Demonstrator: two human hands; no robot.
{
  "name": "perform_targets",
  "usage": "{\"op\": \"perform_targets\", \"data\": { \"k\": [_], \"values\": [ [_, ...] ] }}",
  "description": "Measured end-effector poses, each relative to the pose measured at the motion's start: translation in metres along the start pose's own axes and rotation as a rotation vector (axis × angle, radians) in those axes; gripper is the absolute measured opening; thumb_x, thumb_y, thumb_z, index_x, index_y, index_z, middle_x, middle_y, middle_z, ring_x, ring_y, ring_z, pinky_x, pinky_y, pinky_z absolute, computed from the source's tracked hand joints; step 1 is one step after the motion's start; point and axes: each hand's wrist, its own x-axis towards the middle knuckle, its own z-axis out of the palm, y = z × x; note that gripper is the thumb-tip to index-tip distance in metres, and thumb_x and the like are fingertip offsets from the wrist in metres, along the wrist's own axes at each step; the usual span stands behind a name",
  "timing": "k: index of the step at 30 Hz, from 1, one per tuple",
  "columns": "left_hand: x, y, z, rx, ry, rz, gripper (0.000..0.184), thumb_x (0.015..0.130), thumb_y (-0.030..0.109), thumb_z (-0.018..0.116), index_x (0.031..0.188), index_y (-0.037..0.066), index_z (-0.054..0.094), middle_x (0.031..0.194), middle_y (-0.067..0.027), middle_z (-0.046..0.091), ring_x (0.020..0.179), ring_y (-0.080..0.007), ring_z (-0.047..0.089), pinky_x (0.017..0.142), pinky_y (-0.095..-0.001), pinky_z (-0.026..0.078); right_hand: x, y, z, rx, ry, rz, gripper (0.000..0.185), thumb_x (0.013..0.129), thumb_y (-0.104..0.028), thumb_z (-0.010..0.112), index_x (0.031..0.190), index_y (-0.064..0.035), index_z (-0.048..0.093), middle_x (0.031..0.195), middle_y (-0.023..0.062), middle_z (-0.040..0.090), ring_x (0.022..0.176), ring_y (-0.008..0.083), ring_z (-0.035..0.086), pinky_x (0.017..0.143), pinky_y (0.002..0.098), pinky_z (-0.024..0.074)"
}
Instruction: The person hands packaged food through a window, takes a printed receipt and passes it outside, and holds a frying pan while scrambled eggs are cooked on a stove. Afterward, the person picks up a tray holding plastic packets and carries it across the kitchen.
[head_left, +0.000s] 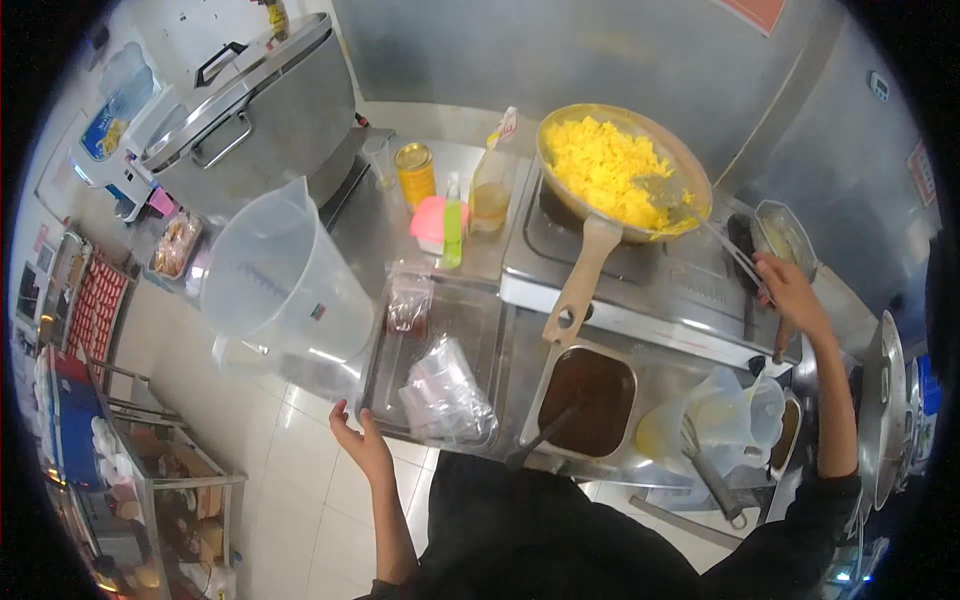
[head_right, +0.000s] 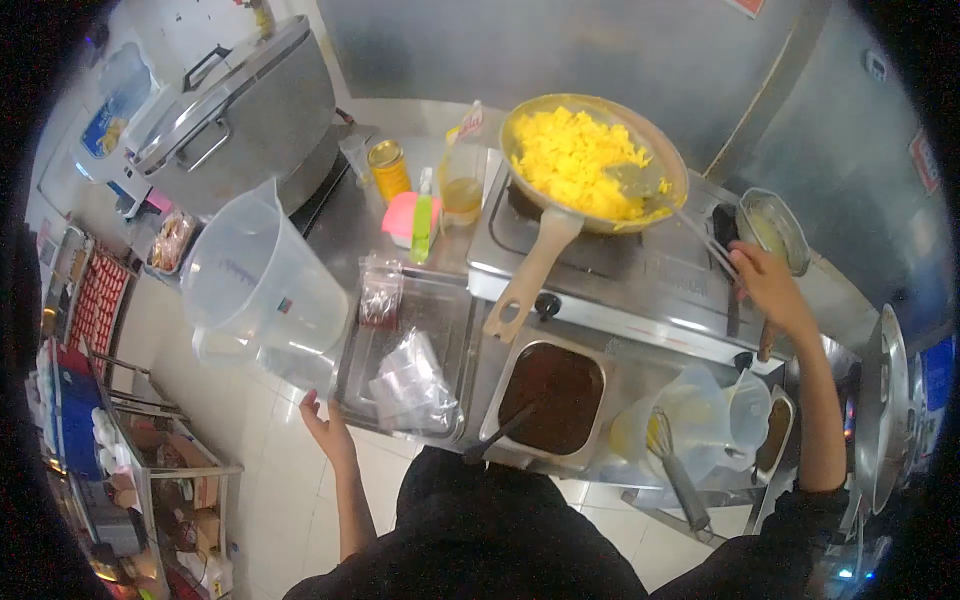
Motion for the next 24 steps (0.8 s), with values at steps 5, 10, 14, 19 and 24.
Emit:
{"op": "perform_targets", "data": {
  "k": [5, 10, 14, 19, 24],
  "values": [
    [0.039, -0.088, -0.008, 0.048, -0.535, -0.118, 0.047, 0.069, 0.017, 0.062, 0.104, -0.008, 0.042, 0.087, -0.0164, 0.052, 0.075, -0.0217, 0.054, 0.062, -0.0286, 0.043, -0.105, -0.103, -0.023, -0.274, 0.398, -0.258, 0.031, 0.079, -0.013, 0.05, 0.109, -0.0048, 0.049, 0.091, 0.0105, 0.054, 0.079, 0.0192, 0.05, 0.073, 0.0278, 0.0367],
    [0.058, -0.086, -0.018, -0.013, -0.802, -0.066, 0.036, 0.069, 0.007, 0.056, 0.101, -0.005, 0.044, 0.084, -0.0141, 0.051, 0.069, -0.0178, 0.053, 0.052, -0.0252, 0.042, -0.246, -0.158, 0.053, -0.12, 0.375, -0.438, 0.016, 0.079, -0.009, 0.045, 0.086, 0.0009, 0.056, 0.073, 0.01, 0.057, 0.063, 0.0211, 0.054, 0.057, 0.0308, 0.041],
    [0.037, -0.112, -0.037, -0.421, -0.795, -0.24, 0.03, 0.068, 0.002, 0.051, 0.097, -0.002, 0.043, 0.083, -0.0087, 0.051, 0.061, -0.0147, 0.051, 0.048, -0.0237, 0.041, -0.296, -0.192, 0.196, 0.333, -0.25, -0.084, 0.017, 0.076, -0.001, 0.048, 0.089, -0.0033, 0.059, 0.072, 0.0064, 0.059, 0.064, 0.0166, 0.056, 0.056, 0.0256, 0.0443],
    [0.019, -0.138, -0.077, -0.411, -0.991, -0.512, 0.054, 0.061, 0.003, 0.047, 0.114, -0.001, 0.038, 0.095, -0.0093, 0.05, 0.071, -0.0134, 0.049, 0.057, -0.0219, 0.04, -0.328, -0.146, 0.344, 0.917, -0.204, 0.442, 0.033, 0.086, -0.024, 0.04, 0.111, -0.0032, 0.045, 0.092, 0.0095, 0.056, 0.08, 0.0163, 0.055, 0.063, 0.029, 0.0459],
    [-0.001, -0.159, -0.122, -0.511, -1.009, -0.256, 0.052, 0.06, 0.003, 0.043, 0.112, -0.002, 0.045, 0.074, -0.0048, 0.052, 0.062, -0.0112, 0.046, 0.056, -0.0231, 0.038, -0.324, -0.126, 0.421, 1.374, -0.143, 0.327, 0.05, 0.087, -0.039, 0.032, 0.118, 0.0001, 0.037, 0.107, 0.0114, 0.049, 0.092, 0.0194, 0.051, 0.079, 0.0316, 0.0408]
  ]
}}
